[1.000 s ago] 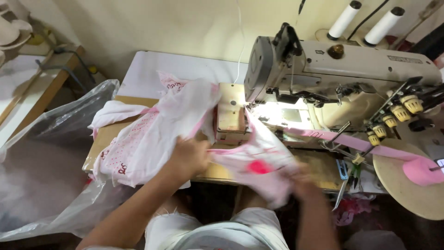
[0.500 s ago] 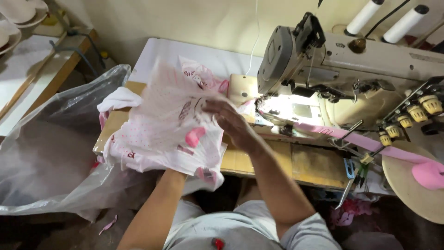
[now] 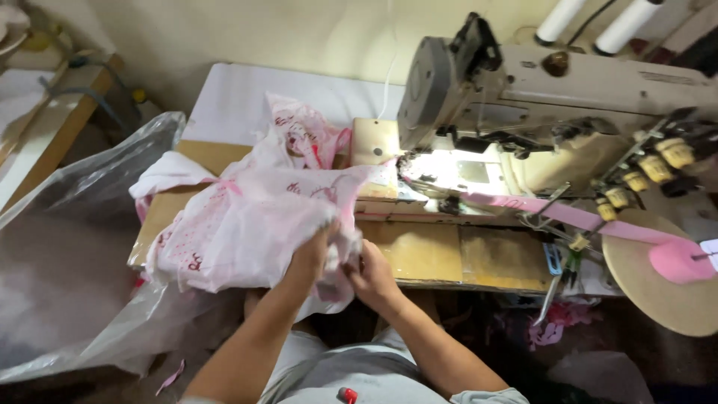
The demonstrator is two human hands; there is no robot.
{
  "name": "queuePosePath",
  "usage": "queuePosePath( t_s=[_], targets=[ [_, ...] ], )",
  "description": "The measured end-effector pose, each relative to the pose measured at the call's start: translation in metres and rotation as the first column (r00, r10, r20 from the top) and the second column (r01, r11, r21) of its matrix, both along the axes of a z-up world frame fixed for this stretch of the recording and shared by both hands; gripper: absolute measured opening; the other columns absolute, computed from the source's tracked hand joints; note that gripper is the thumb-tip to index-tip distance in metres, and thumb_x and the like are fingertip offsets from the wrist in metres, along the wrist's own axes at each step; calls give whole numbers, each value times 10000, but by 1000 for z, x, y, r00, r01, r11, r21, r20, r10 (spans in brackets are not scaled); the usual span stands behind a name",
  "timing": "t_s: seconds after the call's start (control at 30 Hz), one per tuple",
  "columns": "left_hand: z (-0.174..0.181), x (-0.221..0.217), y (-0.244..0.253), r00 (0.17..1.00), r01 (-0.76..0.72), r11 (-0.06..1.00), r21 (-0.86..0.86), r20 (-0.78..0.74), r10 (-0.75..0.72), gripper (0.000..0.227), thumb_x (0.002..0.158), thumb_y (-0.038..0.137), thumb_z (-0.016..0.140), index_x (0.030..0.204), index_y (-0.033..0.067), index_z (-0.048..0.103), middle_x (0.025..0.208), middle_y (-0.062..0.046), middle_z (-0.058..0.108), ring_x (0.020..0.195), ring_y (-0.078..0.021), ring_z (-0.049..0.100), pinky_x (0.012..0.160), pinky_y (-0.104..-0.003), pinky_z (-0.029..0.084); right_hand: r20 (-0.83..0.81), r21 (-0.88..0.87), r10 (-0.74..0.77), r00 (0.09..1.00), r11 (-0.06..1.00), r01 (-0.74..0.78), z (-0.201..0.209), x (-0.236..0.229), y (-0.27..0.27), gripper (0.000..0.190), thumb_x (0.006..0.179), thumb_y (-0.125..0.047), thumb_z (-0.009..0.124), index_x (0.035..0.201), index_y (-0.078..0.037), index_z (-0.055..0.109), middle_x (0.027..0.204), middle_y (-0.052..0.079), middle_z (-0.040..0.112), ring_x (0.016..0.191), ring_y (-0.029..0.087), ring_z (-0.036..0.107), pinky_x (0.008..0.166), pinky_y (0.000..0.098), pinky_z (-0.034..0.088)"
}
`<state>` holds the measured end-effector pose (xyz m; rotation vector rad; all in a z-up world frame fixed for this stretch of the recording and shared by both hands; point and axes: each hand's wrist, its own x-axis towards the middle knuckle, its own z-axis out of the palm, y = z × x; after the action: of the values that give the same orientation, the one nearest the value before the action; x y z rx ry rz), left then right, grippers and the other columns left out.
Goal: Handling, unfolding, and stacking small fabric garments at a sewing workstation.
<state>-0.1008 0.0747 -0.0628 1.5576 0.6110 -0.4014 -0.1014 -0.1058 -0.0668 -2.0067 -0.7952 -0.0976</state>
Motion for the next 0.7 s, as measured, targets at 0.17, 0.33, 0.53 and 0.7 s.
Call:
queuePosePath(
  t_s=[0.17,0.33,0.53,0.7],
  targets=[
    [-26,143,-33,925,-43,999,-1,379,41,368,784,533,827,1030,259,817,1018,-37,768,893,-230,734,793,-373,596,-671,613,285,685,733,295,23,18,-14,129,921,-50,692,1046,-63,720,878,40,742,760,131,714,701,294,583],
    [38,107,-32,-58,-88,659,747,657,-752,303,993,9,521,1262,-54,647,1261,-232,651,1233,-359,583,1165,-426,363,-727,620,371,577,716,321,-7,44,-54,275,946,-86,655,1206,-14,707,982,147,769,810,224,764,698,384,611],
    [59,84,-46,24,-467,377,800,437,-899,352,852,113,529,1168,42,664,1112,-143,614,1086,-295,563,993,-436,398,-720,595,377,583,767,240,8,51,-108,94,941,-62,655,950,-2,728,776,93,684,677,180,682,642,318,541],
    [51,95,-67,279,-629,103,770,348,-895,299,767,274,556,1015,126,633,919,-90,565,855,-291,513,732,-451,423,-666,665,423,614,710,233,29,51,-135,82,922,-65,637,909,16,637,643,98,618,539,176,646,488,281,495]
  ],
)
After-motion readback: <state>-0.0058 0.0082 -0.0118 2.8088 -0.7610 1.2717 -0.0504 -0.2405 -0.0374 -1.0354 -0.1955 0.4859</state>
